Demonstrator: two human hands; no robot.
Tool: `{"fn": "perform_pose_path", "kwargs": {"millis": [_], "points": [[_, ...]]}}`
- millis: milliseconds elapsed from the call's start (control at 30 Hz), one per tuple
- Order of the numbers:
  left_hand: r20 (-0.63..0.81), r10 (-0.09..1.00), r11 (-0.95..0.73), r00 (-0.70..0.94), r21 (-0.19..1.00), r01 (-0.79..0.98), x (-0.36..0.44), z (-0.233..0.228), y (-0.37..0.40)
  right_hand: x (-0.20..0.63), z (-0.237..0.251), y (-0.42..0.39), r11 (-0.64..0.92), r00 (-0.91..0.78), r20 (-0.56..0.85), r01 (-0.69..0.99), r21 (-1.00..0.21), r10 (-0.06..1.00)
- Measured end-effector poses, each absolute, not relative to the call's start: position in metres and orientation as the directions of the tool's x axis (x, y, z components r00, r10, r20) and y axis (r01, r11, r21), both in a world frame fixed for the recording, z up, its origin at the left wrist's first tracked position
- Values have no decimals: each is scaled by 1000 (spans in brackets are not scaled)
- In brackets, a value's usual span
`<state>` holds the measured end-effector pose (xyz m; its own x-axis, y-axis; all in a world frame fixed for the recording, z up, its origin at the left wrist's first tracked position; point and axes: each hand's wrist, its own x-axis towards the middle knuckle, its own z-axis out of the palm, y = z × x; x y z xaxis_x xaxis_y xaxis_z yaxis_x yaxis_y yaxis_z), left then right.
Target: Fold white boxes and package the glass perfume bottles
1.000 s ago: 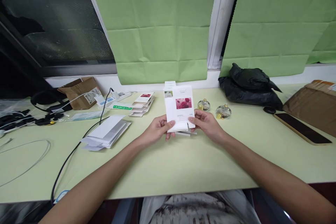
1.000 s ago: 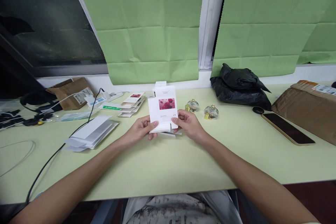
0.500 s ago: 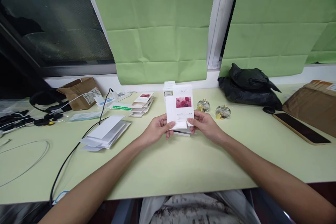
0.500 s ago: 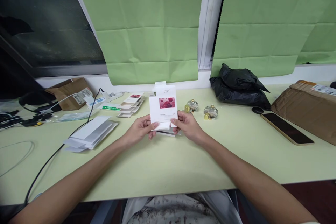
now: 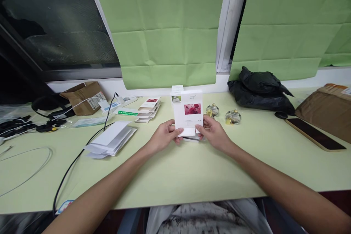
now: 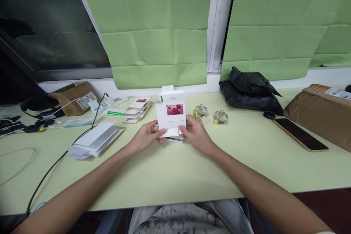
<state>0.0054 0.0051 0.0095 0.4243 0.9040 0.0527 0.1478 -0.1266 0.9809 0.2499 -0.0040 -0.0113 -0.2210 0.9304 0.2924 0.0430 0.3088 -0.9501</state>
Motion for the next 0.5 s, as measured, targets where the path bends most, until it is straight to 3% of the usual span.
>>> {"fn": "perform_pose_path", "kwargs": {"millis": [133, 333, 500], "points": [[40, 925, -104, 378, 983, 151, 8, 8, 4, 251, -12, -2, 303, -217, 289, 33, -952, 932], [175, 905, -254, 388, 954, 162, 7, 1, 6, 250, -14, -2, 313, -210, 307, -2, -950, 928], [193, 915, -301, 356, 911, 282, 4, 0, 7, 249, -16, -2, 313, -215, 309, -15, -950, 927]]}}
